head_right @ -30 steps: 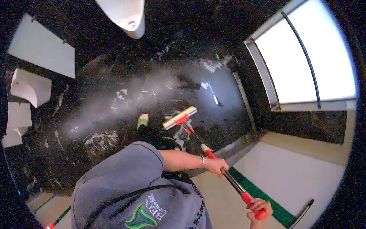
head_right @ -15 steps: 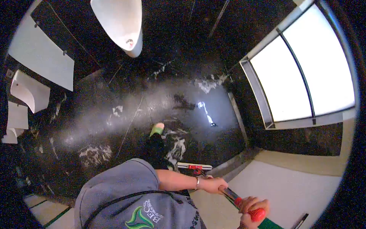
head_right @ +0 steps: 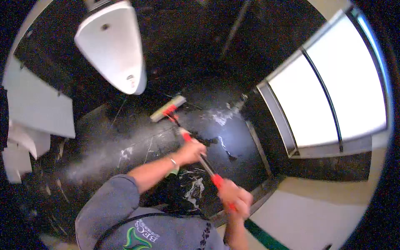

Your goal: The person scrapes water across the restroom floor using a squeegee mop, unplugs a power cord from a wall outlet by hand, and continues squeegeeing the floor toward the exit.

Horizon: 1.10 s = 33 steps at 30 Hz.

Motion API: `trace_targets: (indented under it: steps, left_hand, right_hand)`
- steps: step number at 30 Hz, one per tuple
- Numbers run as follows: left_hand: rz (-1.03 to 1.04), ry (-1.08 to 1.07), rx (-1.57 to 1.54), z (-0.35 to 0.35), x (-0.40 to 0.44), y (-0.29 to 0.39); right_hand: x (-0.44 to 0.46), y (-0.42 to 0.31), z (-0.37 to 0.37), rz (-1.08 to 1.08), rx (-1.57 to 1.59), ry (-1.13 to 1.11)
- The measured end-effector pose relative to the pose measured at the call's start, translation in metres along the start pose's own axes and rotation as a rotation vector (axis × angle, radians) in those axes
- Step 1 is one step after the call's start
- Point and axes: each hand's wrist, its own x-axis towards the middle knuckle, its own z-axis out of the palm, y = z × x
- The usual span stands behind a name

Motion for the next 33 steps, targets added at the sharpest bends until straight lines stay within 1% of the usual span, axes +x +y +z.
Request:
trace_targets:
  steps: [1, 2, 3, 4, 5, 6, 7, 9, 10, 11, 12, 13, 14, 15, 16, 17, 18, 19, 20, 21, 22, 23, 25, 27, 28, 30, 31, 33]
  left_hand:
    - [0.012, 0.025, 0.027, -0.004, 0.006, -0.041]
    - [-0.007, -0.045, 0.03, -0.011, 0.014, -0.08]
    - [-0.023, -0.073, 0.062, -0.029, 0.018, -0.099]
    - [-0.024, -0.035, 0.161, -0.034, 0.018, -0.127]
    - [-0.081, -0.094, 0.242, -0.029, 0.015, -0.164]
    - [-0.155, -0.207, 0.303, -0.037, 0.014, -0.182]
    - [-0.227, -0.321, 0.369, -0.037, 0.018, -0.187]
    - [-0.158, -0.352, 0.391, -0.031, 0.024, -0.157]
    - [-0.071, -0.422, 0.406, -0.019, 0.027, -0.151]
    - [-0.049, -0.463, 0.404, -0.001, 0.025, -0.141]
    - [0.036, -0.568, 0.353, 0.023, 0.022, -0.126]
    - [0.115, -0.664, 0.296, 0.044, 0.02, -0.113]
    - [0.163, -0.693, 0.219, 0.069, 0.017, -0.094]
    - [0.197, -0.718, 0.142, 0.1, 0.02, -0.068]
    - [0.215, -0.735, 0.149, 0.124, 0.017, -0.033]
    - [0.239, -0.777, 0.143, 0.147, 0.016, 0.008]
    - [0.248, -0.822, 0.104, 0.176, 0.013, 0.038]
    - [0.25, -0.772, 0.048, 0.199, 0.006, 0.075]
    - [0.198, -0.794, -0.042, 0.225, -0.001, 0.109]
    - [0.241, -0.855, -0.037, 0.247, -0.005, 0.146]
    - [0.2, -0.92, -0.063, 0.266, -0.013, 0.181]
    - [0.161, -0.982, -0.095, 0.286, -0.02, 0.214]
    - [0.232, -0.946, -0.219, 0.334, -0.045, 0.267]
    - [0.315, -0.999, -0.297, 0.394, -0.072, 0.311]
    - [0.323, -1.033, -0.312, 0.407, -0.082, 0.337]
    - [0.306, -1.142, -0.442, 0.438, -0.101, 0.389]
    - [0.315, -1.17, -0.463, 0.444, -0.107, 0.416]
    - [0.249, -1.239, -0.523, 0.468, -0.119, 0.455]
  right_hand:
    - [0.007, 0.034, 0.015, 0.008, 0.208, -0.117]
    - [0.006, 0.048, 0.034, 0.207, 0.071, -0.059]
    - [0.008, 0.079, 0.053, 0.375, 0.567, 0.039]
    - [0.011, 0.086, 0.068, 0.487, 0.147, 0.018]
    - [0.01, 0.111, 0.084, 0.516, 0.391, 0.057]
    - [0.001, 0.133, 0.097, 0.555, 0.509, 0.113]
    - [0.001, 0.14, 0.097, 0.463, 0.55, 0.077]
    - [-0.006, 0.134, 0.082, 0.549, 0.676, 0.201]
    - [-0.013, 0.128, 0.068, 0.551, 0.654, 0.219]
    - [-0.028, 0.121, 0.047, 0.553, 0.635, 0.227]
    - [-0.054, 0.117, 0.023, 0.59, 0.648, 0.249]
    - [-0.073, 0.104, -0.002, 0.611, 0.442, 0.224]
    - [-0.073, 0.077, -0.025, 0.641, 0.201, 0.239]
    - [-0.09, 0.075, -0.066, 0.467, 0.012, 0.13]
    - [-0.103, 0.057, -0.092, 0.545, -0.065, 0.18]
    - [-0.119, 0.039, -0.121, 0.81, 0.429, 0.441]
    - [-0.14, 0.024, -0.153, 0.744, 0.02, 0.3]
    - [-0.151, 0.002, -0.179, 0.767, 0.161, 0.397]
    - [-0.157, -0.024, -0.203, 0.784, 0.302, 0.492]
    - [-0.167, -0.046, -0.224, 0.757, 0.211, 0.513]
    - [-0.182, -0.066, -0.247, 0.742, 0.257, 0.529]
    - [-0.198, -0.087, -0.269, 0.758, 0.184, 0.536]
    - [-0.226, -0.125, -0.303, 0.72, 0.135, 0.621]
    - [-0.242, -0.16, -0.34, 0.713, 0.088, 0.669]
    - [-0.25, -0.179, -0.356, 0.729, 0.047, 0.67]
    - [-0.279, -0.209, -0.388, 0.746, -0.014, 0.7]
    - [-0.278, -0.225, -0.402, 0.77, -0.061, 0.728]
    - [-0.283, -0.241, -0.427, 0.789, -0.111, 0.767]
